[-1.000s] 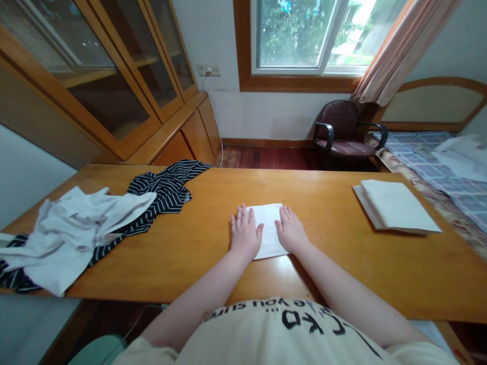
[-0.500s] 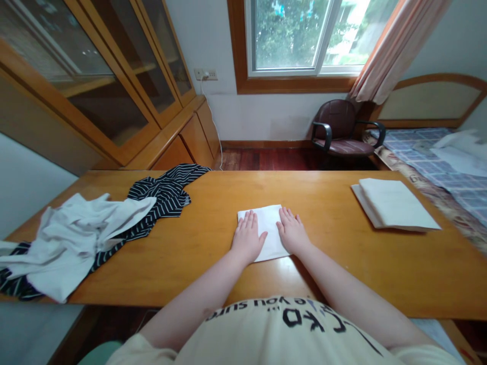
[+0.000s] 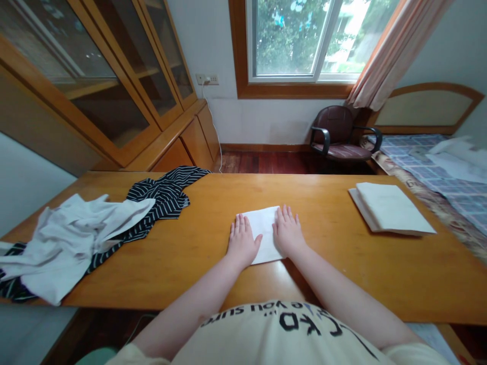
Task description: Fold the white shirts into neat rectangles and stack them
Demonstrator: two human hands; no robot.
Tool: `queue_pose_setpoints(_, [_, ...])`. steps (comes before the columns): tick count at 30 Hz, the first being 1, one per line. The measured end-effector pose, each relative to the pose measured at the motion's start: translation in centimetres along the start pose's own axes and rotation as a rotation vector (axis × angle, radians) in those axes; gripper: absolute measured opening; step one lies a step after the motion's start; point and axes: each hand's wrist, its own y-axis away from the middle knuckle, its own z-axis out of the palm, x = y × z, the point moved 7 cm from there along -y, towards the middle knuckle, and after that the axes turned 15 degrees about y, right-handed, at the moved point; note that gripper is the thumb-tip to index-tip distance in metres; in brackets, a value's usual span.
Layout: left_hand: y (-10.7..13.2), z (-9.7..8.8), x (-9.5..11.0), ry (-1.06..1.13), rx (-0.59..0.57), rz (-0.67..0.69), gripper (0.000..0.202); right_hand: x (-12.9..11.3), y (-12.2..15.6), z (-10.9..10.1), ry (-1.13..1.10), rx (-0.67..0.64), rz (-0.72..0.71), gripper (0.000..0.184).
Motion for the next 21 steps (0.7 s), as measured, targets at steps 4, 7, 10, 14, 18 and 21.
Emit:
queue_pose_setpoints(4, [-0.1, 0.1, 0.0, -0.004, -0.004, 0.005, 0.078, -3.0, -0.8, -0.6, -0.036, 0.019, -0.123, 0.055])
queue_pose_setpoints(7, [-0.1, 0.1, -0.2, -0.009, -0.013, -0.003, 0.078, -3.1, -1.4, 0.3, -0.017, -0.049, -0.063, 0.060])
queue_pose_setpoints(10, [0.0, 0.1, -0.1, -0.003, -0.018, 0.019, 0.079, -2.8, -1.3, 0.8, 0.014, -0.038, -0.074, 0.063])
queue_pose_setpoints(14, [0.2, 0.3, 0.1, 0.011, -0.025, 0.050, 0.078, -1.8, -0.8, 1.3, 0.026, -0.038, -0.063, 0.063])
queue_pose_setpoints(18, [0.2, 0.3, 0.2, 0.025, -0.029, 0.044, 0.078, -0.3, -0.7, 1.9, 0.024, -0.057, -0.021, 0.065])
queue_pose_setpoints(21, [0.2, 0.2, 0.2, 0.049, -0.035, 0.033, 0.079, 1.0, -0.6, 2.3, 0.026, -0.083, 0.047, 0.068])
